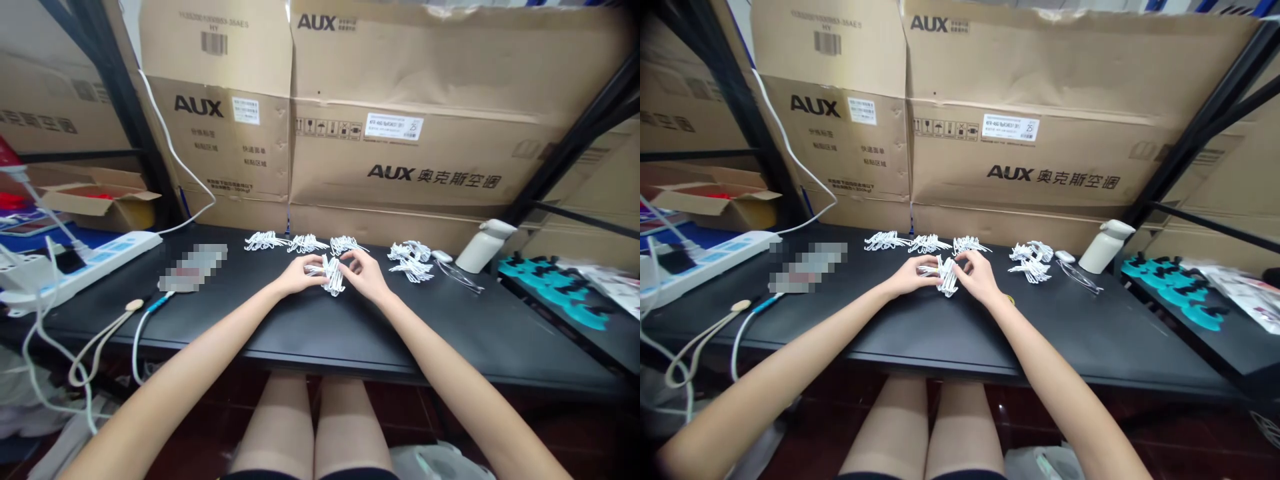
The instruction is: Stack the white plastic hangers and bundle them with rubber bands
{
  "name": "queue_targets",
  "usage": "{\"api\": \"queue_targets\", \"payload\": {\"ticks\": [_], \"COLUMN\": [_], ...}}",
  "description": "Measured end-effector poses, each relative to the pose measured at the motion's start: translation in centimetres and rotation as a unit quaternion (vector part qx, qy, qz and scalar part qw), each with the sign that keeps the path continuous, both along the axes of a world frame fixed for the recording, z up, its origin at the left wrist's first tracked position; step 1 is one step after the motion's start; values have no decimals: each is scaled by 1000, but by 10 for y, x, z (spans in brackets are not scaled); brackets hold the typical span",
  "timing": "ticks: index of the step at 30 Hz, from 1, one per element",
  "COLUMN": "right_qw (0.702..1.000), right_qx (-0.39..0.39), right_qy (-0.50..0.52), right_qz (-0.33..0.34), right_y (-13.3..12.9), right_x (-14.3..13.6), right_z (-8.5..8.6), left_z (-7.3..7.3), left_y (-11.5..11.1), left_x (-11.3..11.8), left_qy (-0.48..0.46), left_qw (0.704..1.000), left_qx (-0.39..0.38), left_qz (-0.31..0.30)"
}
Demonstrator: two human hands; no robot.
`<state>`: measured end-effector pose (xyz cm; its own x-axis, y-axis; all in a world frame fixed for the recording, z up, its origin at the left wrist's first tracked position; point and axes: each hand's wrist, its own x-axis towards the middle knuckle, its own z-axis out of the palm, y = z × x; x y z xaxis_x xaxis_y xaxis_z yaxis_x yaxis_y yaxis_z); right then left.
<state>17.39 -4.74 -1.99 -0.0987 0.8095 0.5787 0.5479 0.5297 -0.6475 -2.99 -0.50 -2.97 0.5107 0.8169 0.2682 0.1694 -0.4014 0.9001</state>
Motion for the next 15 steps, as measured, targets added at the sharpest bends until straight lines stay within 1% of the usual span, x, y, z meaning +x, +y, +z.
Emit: {"api": "queue_targets", "payload": {"ticks": [2, 6, 11, 15], "right_qw": [998, 993, 991, 992], "right_qx": [40, 52, 28, 26], "right_qy": [-36, -79, -97, -102], "right_qz": [14, 76, 82, 77], "right_y": [-4, -7, -6, -7], "right_x": [0, -1, -5, -8], "right_z": [5, 7, 1, 3], "left_z": [-1, -1, -2, -4], "left_y": [0, -1, -1, -1], "left_x": [0, 0, 0, 1], "left_qy": [3, -1, 5, -6], "left_qw": [1000, 1000, 1000, 1000], "left_qx": [-1, 1, 23, 23], "left_qz": [13, 5, -3, -5]}}
